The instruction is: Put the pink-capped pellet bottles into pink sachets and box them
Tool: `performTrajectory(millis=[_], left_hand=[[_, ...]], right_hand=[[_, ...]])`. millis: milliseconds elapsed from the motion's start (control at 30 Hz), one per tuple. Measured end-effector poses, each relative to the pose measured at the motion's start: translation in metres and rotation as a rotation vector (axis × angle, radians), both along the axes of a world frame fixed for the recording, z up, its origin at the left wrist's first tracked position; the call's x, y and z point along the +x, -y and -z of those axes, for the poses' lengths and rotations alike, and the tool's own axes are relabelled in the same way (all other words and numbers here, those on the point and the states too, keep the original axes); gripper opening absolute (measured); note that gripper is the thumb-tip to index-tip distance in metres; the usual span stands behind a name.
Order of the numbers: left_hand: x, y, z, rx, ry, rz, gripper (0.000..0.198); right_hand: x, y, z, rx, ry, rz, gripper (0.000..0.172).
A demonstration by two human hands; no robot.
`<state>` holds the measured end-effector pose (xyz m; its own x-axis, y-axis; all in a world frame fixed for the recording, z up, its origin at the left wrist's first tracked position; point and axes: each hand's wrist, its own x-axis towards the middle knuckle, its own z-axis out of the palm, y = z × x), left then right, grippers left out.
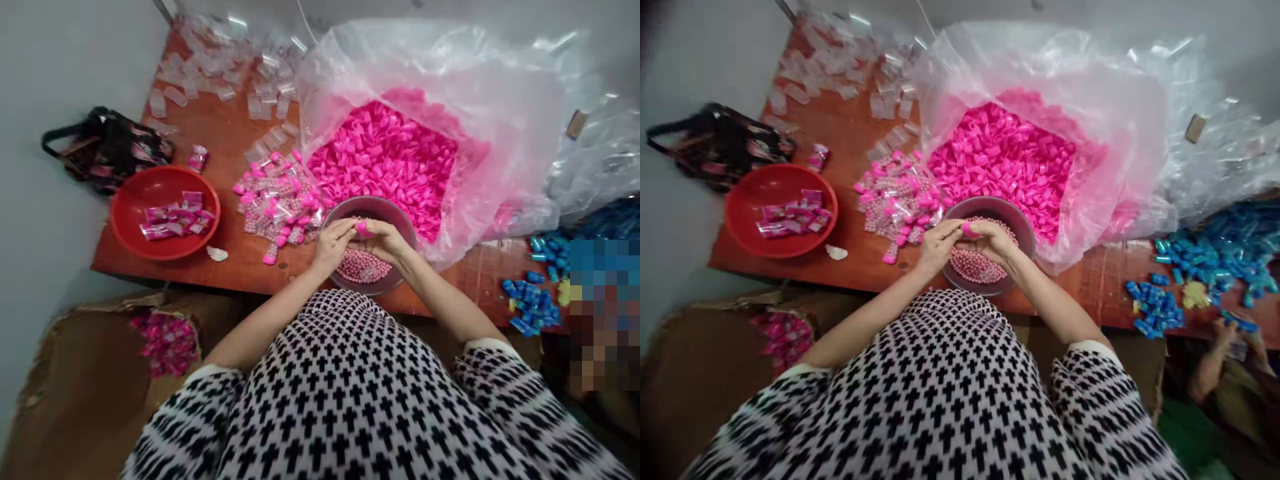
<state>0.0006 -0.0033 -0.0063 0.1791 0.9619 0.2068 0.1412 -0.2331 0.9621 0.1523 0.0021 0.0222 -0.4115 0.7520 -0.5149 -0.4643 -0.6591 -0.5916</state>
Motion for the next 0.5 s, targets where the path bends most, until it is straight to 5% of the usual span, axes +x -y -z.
performTrajectory(millis=[267, 433, 500], left_hand=[[0.001, 0.011, 0.015, -0.062, -0.1, -0.058, 0.029], [-0.001, 0.01, 0.026, -0.188, 0.002, -0.05, 0.03], [-0.005, 0.009, 0.028, -0.225, 0.069, -0.066, 0.031]], right_hand=[[-0.021, 0.012, 0.016, -0.035, 0.147, 0.12, 0.012], [0.0, 0.014, 0.024, 0.047, 0.268, -0.212, 0.044], [0.015, 0.02, 0.03, 0.179, 0.512, -0.366, 0.052]])
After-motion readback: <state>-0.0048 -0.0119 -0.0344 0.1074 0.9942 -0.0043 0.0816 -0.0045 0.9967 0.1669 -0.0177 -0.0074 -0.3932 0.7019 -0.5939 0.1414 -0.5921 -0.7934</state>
